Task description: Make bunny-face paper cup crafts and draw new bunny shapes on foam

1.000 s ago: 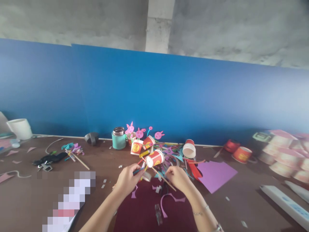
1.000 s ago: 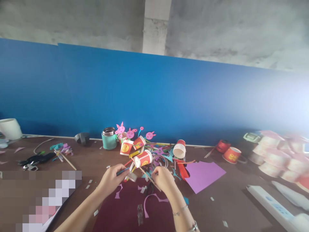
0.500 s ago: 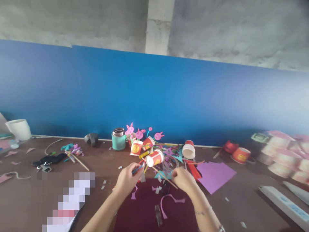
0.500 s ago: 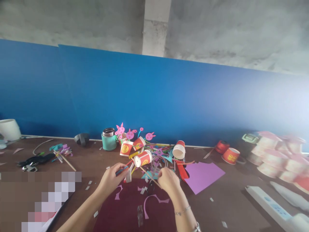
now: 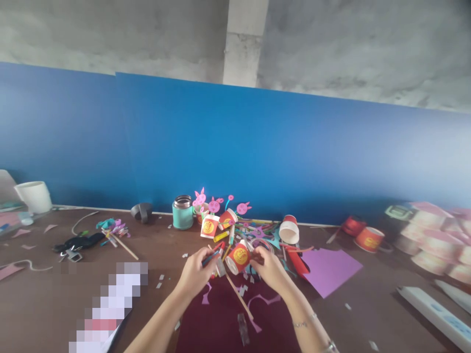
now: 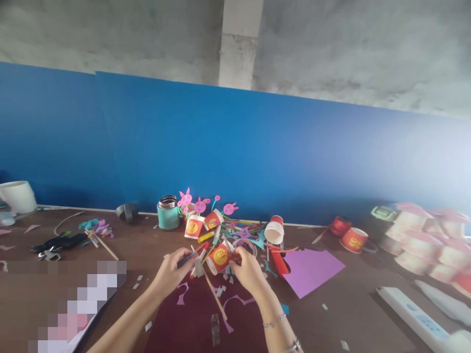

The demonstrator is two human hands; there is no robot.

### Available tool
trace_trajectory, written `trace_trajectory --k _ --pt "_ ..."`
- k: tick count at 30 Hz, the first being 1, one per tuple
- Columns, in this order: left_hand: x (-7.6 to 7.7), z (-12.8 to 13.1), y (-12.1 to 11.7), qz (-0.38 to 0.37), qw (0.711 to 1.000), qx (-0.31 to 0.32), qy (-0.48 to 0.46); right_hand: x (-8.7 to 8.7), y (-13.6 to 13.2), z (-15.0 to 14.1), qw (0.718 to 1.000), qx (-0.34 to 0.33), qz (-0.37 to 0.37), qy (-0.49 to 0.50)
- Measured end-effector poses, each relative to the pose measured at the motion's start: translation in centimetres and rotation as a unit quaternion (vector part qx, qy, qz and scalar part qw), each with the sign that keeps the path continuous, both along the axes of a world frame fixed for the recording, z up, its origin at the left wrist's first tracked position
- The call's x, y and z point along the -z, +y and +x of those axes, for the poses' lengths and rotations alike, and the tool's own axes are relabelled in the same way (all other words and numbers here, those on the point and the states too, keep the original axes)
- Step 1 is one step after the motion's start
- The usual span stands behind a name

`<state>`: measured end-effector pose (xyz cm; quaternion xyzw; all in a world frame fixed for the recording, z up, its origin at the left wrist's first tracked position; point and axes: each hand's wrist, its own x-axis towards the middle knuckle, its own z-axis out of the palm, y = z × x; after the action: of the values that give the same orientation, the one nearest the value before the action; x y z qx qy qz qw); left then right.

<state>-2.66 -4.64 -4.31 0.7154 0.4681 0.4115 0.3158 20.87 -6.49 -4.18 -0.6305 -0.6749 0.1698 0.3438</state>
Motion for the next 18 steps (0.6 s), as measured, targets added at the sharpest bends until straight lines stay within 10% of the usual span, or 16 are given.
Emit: trace_trajectory --k 4,12,18 --pt "-0.1 -0.3 0.2 0.012 1.0 0.01 0.004 0.0 -0.3 -0.4 0.997 -0.056 -0.055 -0.026" --pt "-0.1 -1.5 1.2 -0.016 0.998 0.055 0.01 -1.9 -0.8 -0.2 0.959 -0.036 -0.116 0.255" --pt "-1.0 -2.3 1.1 -0.043 0.998 0.019 0.037 -2.2 -1.8 -0.4 0.872 -0.149 -0.212 0.415"
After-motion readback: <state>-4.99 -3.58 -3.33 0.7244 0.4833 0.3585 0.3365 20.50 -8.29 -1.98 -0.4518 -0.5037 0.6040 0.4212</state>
